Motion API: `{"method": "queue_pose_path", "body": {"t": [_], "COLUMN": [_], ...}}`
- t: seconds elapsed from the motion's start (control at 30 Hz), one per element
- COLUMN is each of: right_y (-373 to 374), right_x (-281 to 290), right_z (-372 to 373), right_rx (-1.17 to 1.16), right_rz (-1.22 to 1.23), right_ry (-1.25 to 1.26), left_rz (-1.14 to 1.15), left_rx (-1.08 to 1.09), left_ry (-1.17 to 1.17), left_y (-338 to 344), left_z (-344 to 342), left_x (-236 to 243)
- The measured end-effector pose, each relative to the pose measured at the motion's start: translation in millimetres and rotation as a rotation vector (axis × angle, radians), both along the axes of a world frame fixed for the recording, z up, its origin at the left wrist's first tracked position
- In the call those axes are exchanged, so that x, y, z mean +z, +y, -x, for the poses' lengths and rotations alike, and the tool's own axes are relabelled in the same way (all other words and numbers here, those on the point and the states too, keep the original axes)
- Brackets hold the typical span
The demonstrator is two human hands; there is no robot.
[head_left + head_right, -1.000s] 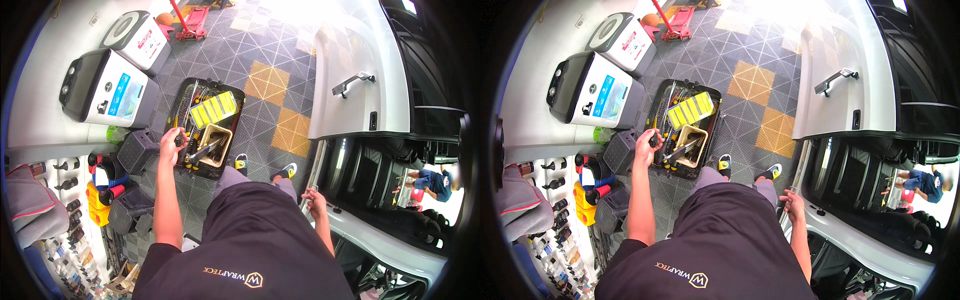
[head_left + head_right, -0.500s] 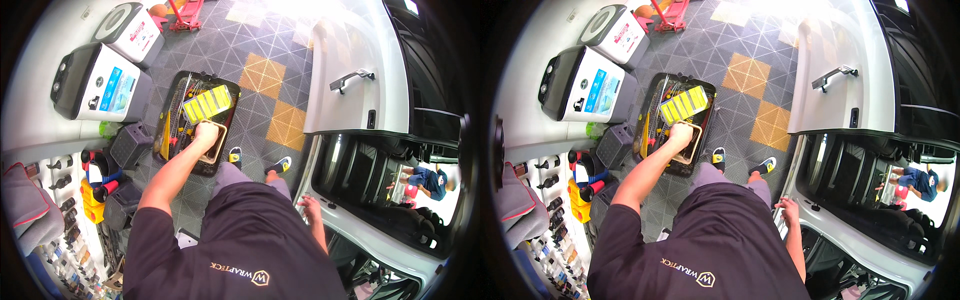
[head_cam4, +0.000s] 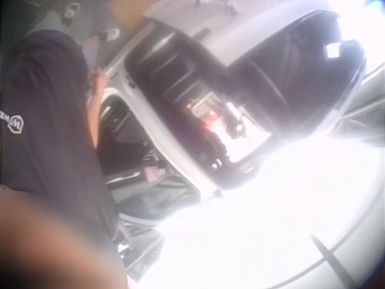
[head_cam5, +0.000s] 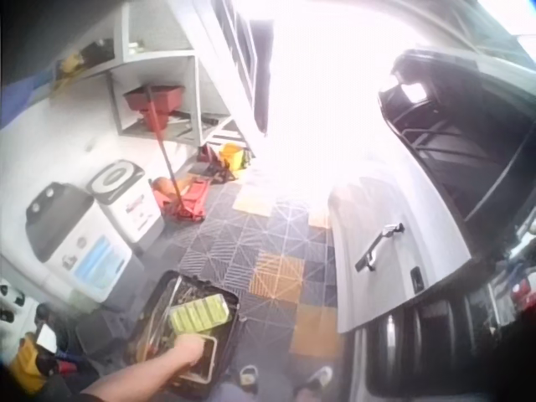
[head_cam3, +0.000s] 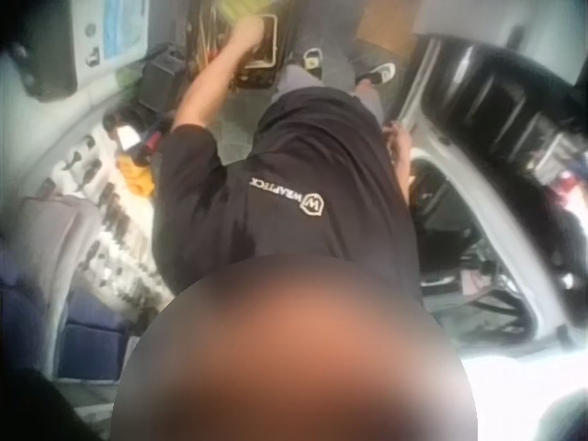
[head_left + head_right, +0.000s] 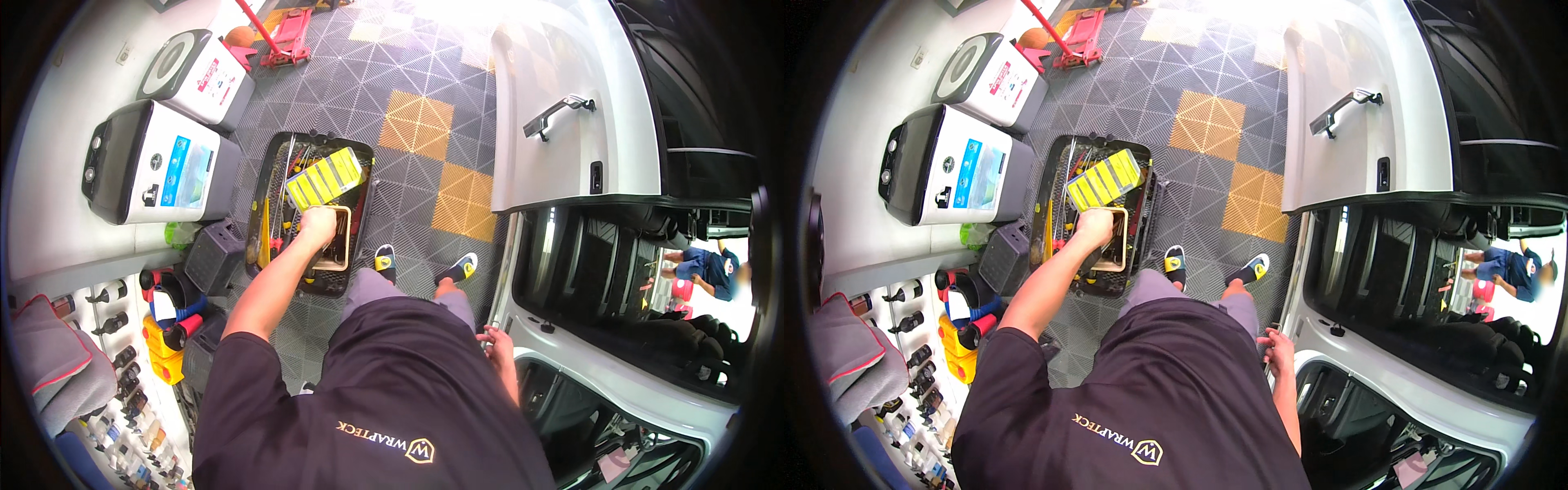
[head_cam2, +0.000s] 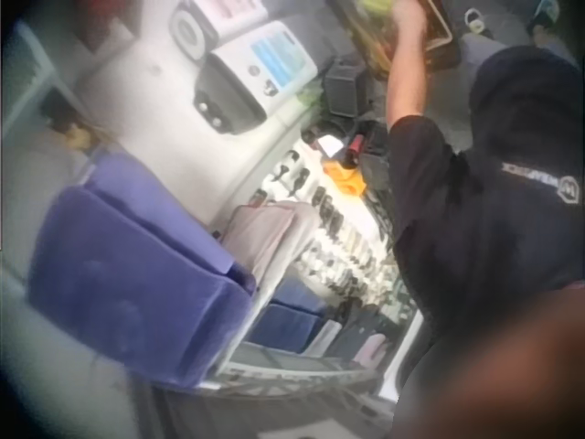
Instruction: The person removes a car door handle using an Allen key, then installs a new chrome door handle on the same door. The person also interacts with the vehicle's touchscreen and retrieves tools from a nearby toolbox.
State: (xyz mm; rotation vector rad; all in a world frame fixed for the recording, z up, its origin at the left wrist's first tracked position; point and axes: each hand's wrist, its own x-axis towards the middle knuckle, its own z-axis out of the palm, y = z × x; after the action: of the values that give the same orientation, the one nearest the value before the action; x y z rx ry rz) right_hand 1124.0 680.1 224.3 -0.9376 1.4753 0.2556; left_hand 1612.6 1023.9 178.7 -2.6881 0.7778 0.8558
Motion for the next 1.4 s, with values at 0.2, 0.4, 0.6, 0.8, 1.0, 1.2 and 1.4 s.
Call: {"method": "queue_pose_path", "body": {"t": [0.2,0.4,0.6,0.8,1.0,1.2,1.4], "right_y": [-9,-30,-44,-44,-59,-94,-115], "right_x": [-1,3,7,2,-3,-13,-58], "right_z": [-20,-55,-70,-67,-80,-61,-18], "right_rx": [0.069,0.146,0.206,0.296,0.475,0.204,0.374], "right_rz": [0.004,0.058,0.110,0.203,0.287,0.333,0.418], "right_ry": [-0.063,-0.101,-0.137,-0.044,0.019,-0.079,0.041], "left_rz": [0.472,0.470,0.535,1.292,2.265,2.042,1.228], "left_rx": [0.552,0.389,0.401,0.446,-0.546,-0.674,-0.480], "left_ry": [0.361,0.005,-0.089,0.116,0.212,0.753,1.053], "left_y": [17,17,16,-3,-59,-204,-329], "left_z": [-7,18,21,26,63,92,133], "left_x": [55,63,72,239,401,385,306]}}
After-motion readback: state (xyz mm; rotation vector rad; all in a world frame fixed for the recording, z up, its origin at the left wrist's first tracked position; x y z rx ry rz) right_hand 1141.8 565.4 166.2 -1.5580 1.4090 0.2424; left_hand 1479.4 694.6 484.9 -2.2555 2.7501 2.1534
